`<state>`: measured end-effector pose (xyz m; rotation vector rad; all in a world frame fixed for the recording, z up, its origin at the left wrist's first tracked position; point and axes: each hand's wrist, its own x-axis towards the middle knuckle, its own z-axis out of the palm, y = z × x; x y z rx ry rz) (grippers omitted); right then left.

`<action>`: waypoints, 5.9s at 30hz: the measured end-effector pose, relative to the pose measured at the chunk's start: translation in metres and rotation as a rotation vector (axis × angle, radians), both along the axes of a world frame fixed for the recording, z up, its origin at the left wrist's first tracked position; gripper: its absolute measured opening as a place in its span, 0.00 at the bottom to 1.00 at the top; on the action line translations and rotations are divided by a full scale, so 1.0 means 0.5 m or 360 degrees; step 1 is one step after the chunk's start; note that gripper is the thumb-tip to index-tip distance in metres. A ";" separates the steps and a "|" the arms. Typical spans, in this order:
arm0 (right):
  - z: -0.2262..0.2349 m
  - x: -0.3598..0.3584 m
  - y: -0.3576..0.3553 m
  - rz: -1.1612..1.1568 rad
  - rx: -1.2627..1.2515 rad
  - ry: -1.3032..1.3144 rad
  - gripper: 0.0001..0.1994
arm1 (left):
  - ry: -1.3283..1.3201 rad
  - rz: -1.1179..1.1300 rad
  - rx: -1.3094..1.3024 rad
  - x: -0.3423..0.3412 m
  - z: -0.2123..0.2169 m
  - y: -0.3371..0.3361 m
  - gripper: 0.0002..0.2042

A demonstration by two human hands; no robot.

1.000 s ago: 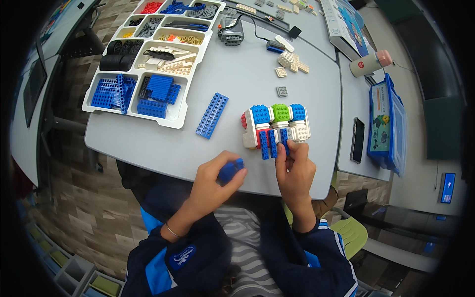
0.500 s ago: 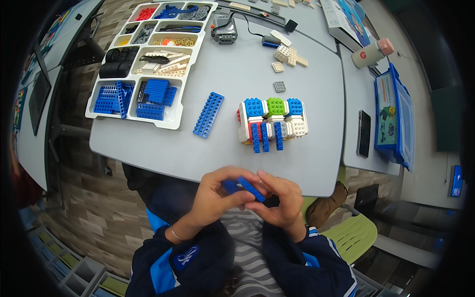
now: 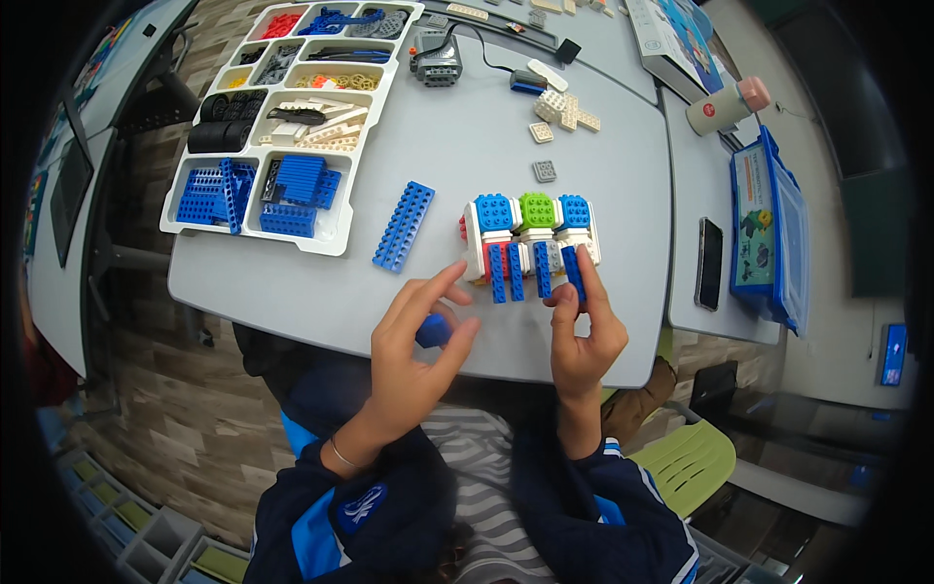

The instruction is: The person assembles a small structure using colorful interlocking plastic bricks. They repeatedly pick blue bricks from a tray, attach them to a partially built model on the table, and adjust the assembly. The person also handles additional blue bricks and places them on the table while continuing to build.

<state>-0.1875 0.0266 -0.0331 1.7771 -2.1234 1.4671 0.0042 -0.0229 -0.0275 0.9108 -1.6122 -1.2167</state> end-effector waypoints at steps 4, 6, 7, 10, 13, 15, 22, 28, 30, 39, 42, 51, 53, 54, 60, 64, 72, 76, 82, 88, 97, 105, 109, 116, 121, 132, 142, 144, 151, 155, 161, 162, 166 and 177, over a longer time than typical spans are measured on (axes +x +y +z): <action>-0.006 0.003 -0.008 0.0046 -0.0021 0.0190 0.25 | -0.0077 -0.0027 -0.0097 -0.007 -0.015 -0.021 0.28; -0.003 0.001 -0.009 0.0045 -0.0009 0.0232 0.25 | -0.0066 -0.0057 -0.0097 -0.012 -0.020 -0.023 0.29; -0.001 0.002 -0.007 0.0046 0.0009 0.0259 0.25 | -0.0042 -0.0072 -0.0087 -0.015 -0.022 -0.024 0.29; 0.004 0.002 -0.005 0.0035 0.0086 0.0294 0.26 | -0.0021 -0.0093 -0.0085 -0.016 -0.026 -0.023 0.30; 0.006 0.000 -0.006 0.0058 0.0111 0.0344 0.26 | -0.0014 -0.0097 -0.0103 -0.014 -0.029 -0.025 0.29; 0.008 -0.004 -0.008 0.0086 0.0139 0.0358 0.27 | 0.0008 -0.0112 -0.0088 -0.012 -0.030 -0.026 0.29; 0.033 -0.018 -0.005 0.0155 0.0285 0.0707 0.29 | 0.0081 -0.0144 -0.0022 -0.015 -0.032 -0.027 0.30; 0.056 -0.020 -0.002 0.0173 0.0431 0.0908 0.31 | 0.0066 -0.0140 -0.0018 -0.015 -0.031 -0.025 0.30; 0.060 -0.020 -0.004 0.0192 0.0440 0.0907 0.32 | 0.0072 -0.0138 -0.0020 -0.015 -0.031 -0.024 0.29; 0.057 -0.018 -0.004 0.0150 0.0467 0.0847 0.33 | 0.0080 -0.0133 -0.0011 -0.016 -0.034 -0.017 0.29; 0.059 -0.024 -0.001 0.0135 0.0562 0.0856 0.33 | 0.0053 -0.0151 -0.0026 -0.016 -0.030 -0.014 0.29; 0.113 -0.004 0.056 0.0093 0.0146 0.0134 0.27 | 0.0999 -0.0354 0.0392 0.029 0.002 0.020 0.22; 0.117 0.024 0.076 0.0328 0.0141 0.0102 0.22 | 0.0914 -0.0492 0.0377 0.030 0.016 0.034 0.20; 0.118 0.035 0.083 0.0555 0.0193 0.0000 0.20 | 0.0891 -0.0570 0.0359 0.028 0.024 0.042 0.20; 0.102 0.039 0.056 0.0879 0.0244 -0.0057 0.10 | 0.0648 -0.0465 0.0573 0.016 0.043 0.049 0.09; 0.096 0.040 0.044 0.0971 0.0188 -0.0249 0.06 | 0.0688 -0.0590 0.0758 0.030 0.040 0.032 0.09; 0.047 0.073 0.062 0.0902 0.0118 -0.0775 0.09 | 0.0825 -0.0696 0.0855 0.029 0.034 0.041 0.08; 0.043 0.071 0.072 0.0747 -0.0042 -0.1087 0.18 | 0.0712 -0.0701 0.0905 0.028 0.037 0.051 0.07; 0.064 -0.008 0.034 0.0151 -0.0207 -0.0719 0.16 | 0.0780 -0.0373 0.0620 0.017 0.024 0.046 0.07; 0.026 -0.043 0.002 -0.0135 -0.0031 -0.0214 0.16 | 0.0716 -0.0243 0.0682 0.026 0.013 0.036 0.08; -0.002 -0.041 -0.014 -0.0162 -0.0035 -0.0050 0.17 | 0.0620 -0.0302 0.0773 0.017 0.012 0.029 0.07; 0.004 -0.039 -0.030 -0.0084 0.0004 0.0190 0.19 | 0.0621 -0.0287 0.0790 0.016 0.006 0.021 0.07; 0.012 -0.036 -0.026 -0.0096 0.0077 0.0322 0.20 | 0.0593 -0.0314 0.0830 0.013 0.008 0.020 0.07; 0.016 -0.041 -0.024 -0.0089 0.0134 0.0503 0.20 | 0.0600 -0.0322 0.0788 0.004 0.005 0.017 0.07; 0.041 -0.044 -0.021 -0.0049 0.0278 0.0414 0.20 | 0.0642 -0.0334 0.0860 0.002 0.006 0.023 0.06; 0.088 0.030 0.067 0.0760 0.0296 -0.0058 0.09 | 0.0579 -0.0416 0.0513 -0.004 0.003 0.038 0.08; 0.061 0.037 0.072 0.1153 0.0627 -0.0805 0.11 | 0.0154 -0.0811 0.0328 0.014 0.008 0.019 0.12; 0.071 0.023 0.074 0.1343 0.0851 -0.1001 0.12 | 0.0262 -0.0997 0.0399 0.022 0.008 0.010 0.13; 0.068 0.012 0.072 0.1577 0.0922 -0.1411 0.12 | 0.0441 -0.1125 0.0449 0.021 0.003 0.019 0.14; 0.076 -0.001 0.062 0.1484 0.0706 -0.1119 0.12 | 0.0606 -0.1012 0.0463 0.014 -0.008 0.025 0.14; 0.096 -0.083 0.013 -0.0073 0.0232 -0.0349 0.21 | 0.0551 -0.0823 0.0329 0.014 -0.013 0.023 0.13; 0.091 -0.088 0.003 -0.0059 0.0242 -0.0181 0.20 | 0.0568 -0.0775 0.0353 0.013 -0.012 0.021 0.13; 0.064 -0.093 -0.019 0.0111 0.0298 0.0173 0.24 | 0.0364 -0.0745 0.0329 0.017 -0.006 0.014 0.12; 0.043 -0.091 -0.018 0.0178 0.0359 0.0389 0.31 | 0.0311 -0.0686 0.0435 0.012 -0.023 0.010 0.12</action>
